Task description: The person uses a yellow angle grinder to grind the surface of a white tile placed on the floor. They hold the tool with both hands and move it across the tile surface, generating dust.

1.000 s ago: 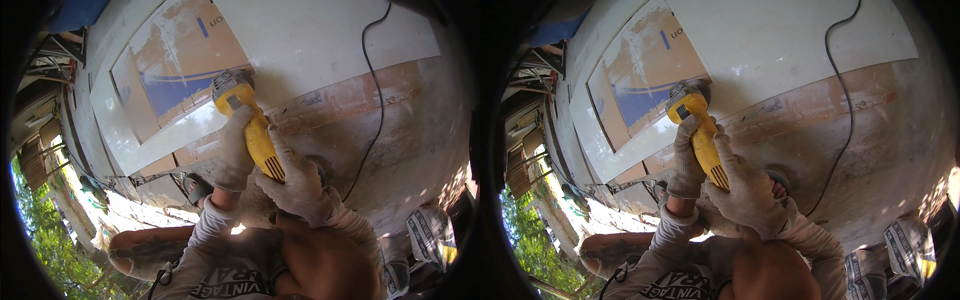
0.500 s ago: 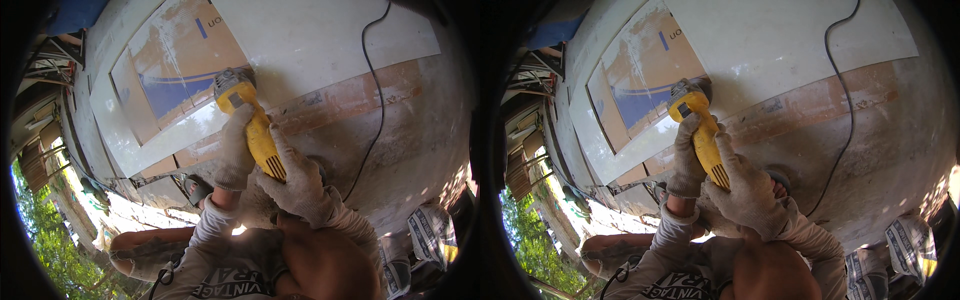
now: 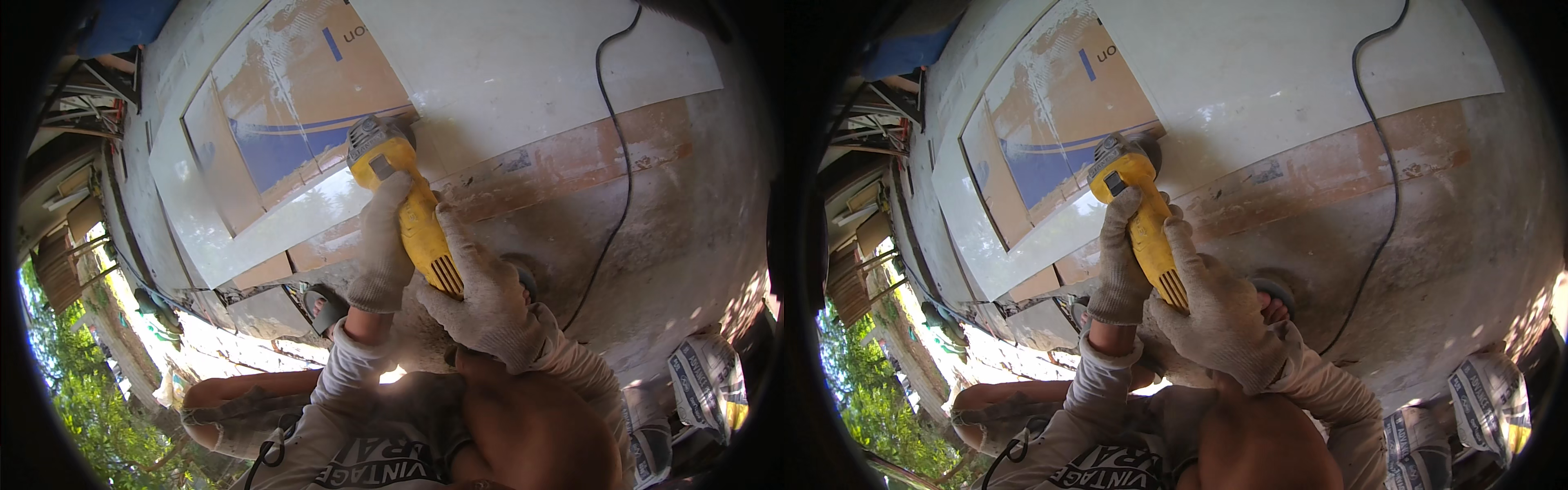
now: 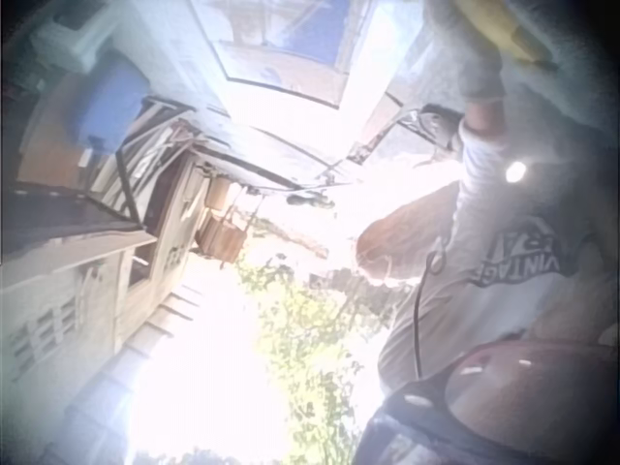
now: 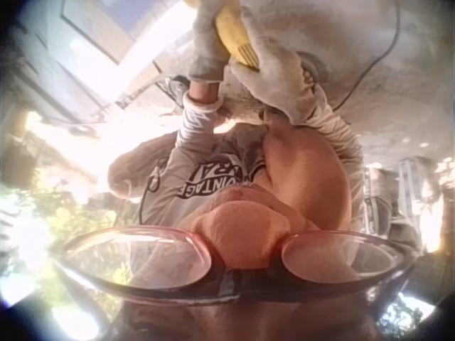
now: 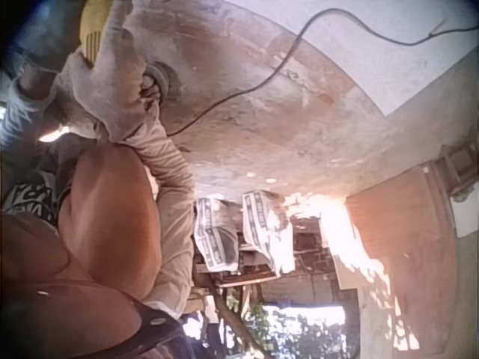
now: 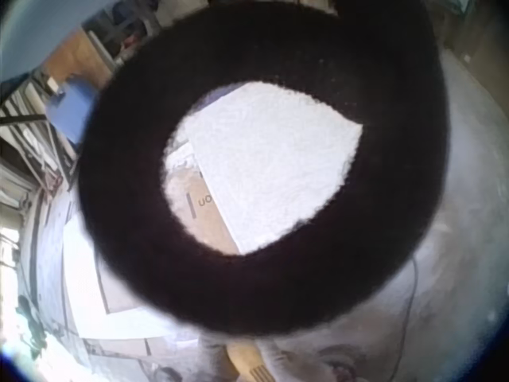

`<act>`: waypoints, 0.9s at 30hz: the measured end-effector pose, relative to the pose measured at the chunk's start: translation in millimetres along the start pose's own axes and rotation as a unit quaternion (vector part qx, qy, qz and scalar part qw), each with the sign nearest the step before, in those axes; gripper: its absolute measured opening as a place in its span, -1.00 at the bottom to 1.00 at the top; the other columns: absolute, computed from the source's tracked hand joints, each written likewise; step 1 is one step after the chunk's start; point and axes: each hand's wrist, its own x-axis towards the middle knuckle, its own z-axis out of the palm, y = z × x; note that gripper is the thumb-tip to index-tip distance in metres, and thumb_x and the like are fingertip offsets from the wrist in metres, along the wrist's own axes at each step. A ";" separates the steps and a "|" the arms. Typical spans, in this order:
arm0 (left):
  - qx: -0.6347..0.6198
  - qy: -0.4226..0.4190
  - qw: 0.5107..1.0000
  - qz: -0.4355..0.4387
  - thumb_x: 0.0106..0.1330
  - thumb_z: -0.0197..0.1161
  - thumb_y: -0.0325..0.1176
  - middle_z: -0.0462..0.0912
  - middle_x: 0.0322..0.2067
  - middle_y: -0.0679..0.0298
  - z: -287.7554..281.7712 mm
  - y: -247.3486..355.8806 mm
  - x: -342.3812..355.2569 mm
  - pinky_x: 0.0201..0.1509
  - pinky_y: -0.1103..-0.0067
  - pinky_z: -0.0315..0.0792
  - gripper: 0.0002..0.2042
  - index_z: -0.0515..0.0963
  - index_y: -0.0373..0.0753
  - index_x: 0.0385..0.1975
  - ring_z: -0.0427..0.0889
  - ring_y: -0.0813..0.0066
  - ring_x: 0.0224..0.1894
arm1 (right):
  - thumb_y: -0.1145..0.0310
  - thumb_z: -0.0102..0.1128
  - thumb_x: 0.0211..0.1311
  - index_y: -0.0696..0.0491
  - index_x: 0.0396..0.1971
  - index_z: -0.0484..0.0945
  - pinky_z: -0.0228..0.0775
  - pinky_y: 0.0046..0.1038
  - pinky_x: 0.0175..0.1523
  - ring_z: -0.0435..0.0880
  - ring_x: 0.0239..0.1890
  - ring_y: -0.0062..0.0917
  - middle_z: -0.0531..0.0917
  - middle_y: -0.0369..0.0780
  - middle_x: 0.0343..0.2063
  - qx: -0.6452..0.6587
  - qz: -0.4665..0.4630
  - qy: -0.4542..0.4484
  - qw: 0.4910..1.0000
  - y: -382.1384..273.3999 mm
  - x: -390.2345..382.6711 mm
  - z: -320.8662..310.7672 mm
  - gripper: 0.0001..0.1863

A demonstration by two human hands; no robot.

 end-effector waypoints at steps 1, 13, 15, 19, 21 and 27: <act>-0.002 0.003 1.000 0.002 0.38 0.43 0.01 0.69 -0.20 0.07 -2.0 0.0 -0.4 -0.11 0.34 0.79 -0.45 0.50 -0.34 0.10 0.80 0.24 -0.21 | 0.32 0.55 0.28 0.25 0.62 0.14 0.71 -0.16 0.13 0.81 0.10 0.08 0.68 0.26 0.13 -0.004 0.002 -0.005 1.000 -0.8 0.4 0.4 0.02; -0.042 0.047 0.998 0.018 0.37 0.43 -0.03 0.69 -0.23 0.06 -20.3 6.0 -6.0 -0.12 0.31 0.79 -0.47 0.50 -0.35 0.08 0.79 0.21 -0.26 | 0.31 0.52 0.30 0.26 0.62 0.14 0.71 -0.15 0.03 0.83 -0.03 0.09 0.69 0.26 0.06 -0.010 -0.012 -0.033 0.999 -1.3 8.4 15.9 0.00; -0.042 0.055 0.997 0.023 0.36 0.43 -0.01 0.69 -0.24 0.06 -26.0 4.2 -7.3 -0.12 0.31 0.78 -0.45 0.50 -0.36 0.08 0.79 0.20 -0.26 | 0.29 0.52 0.31 0.26 0.62 0.14 0.70 -0.16 0.04 0.83 -0.03 0.08 0.69 0.26 0.04 -0.002 -0.012 -0.054 0.998 -2.3 10.7 16.8 0.00; 0.102 0.066 0.987 0.104 0.36 0.43 0.03 0.70 -0.24 0.05 -39.1 1.2 -9.9 -0.13 0.29 0.77 -0.43 0.51 -0.36 0.07 0.79 0.18 -0.26 | 0.30 0.53 0.32 0.27 0.61 0.15 0.68 -0.18 0.06 0.83 -0.03 0.07 0.69 0.27 0.01 0.021 0.025 -0.106 0.994 -5.0 13.9 17.2 -0.01; 0.190 0.061 0.969 0.146 0.36 0.43 0.05 0.70 -0.24 0.05 -39.8 0.7 -9.1 -0.13 0.28 0.77 -0.43 0.52 -0.36 0.07 0.79 0.18 -0.25 | 0.32 0.54 0.30 0.28 0.61 0.16 0.68 -0.18 0.05 0.83 -0.02 0.05 0.70 0.26 0.00 0.019 0.002 -0.089 0.996 -6.0 14.1 17.2 -0.01; -0.009 0.016 1.000 0.014 0.37 0.43 0.04 0.71 -0.24 0.02 -13.6 3.0 -6.4 -0.12 0.29 0.78 -0.44 0.54 -0.36 0.06 0.80 0.17 -0.22 | 0.32 0.57 0.28 0.25 0.62 0.15 0.72 -0.19 0.09 0.82 0.05 0.06 0.70 0.25 0.08 0.002 -0.023 -0.022 0.999 -5.5 4.3 4.7 0.02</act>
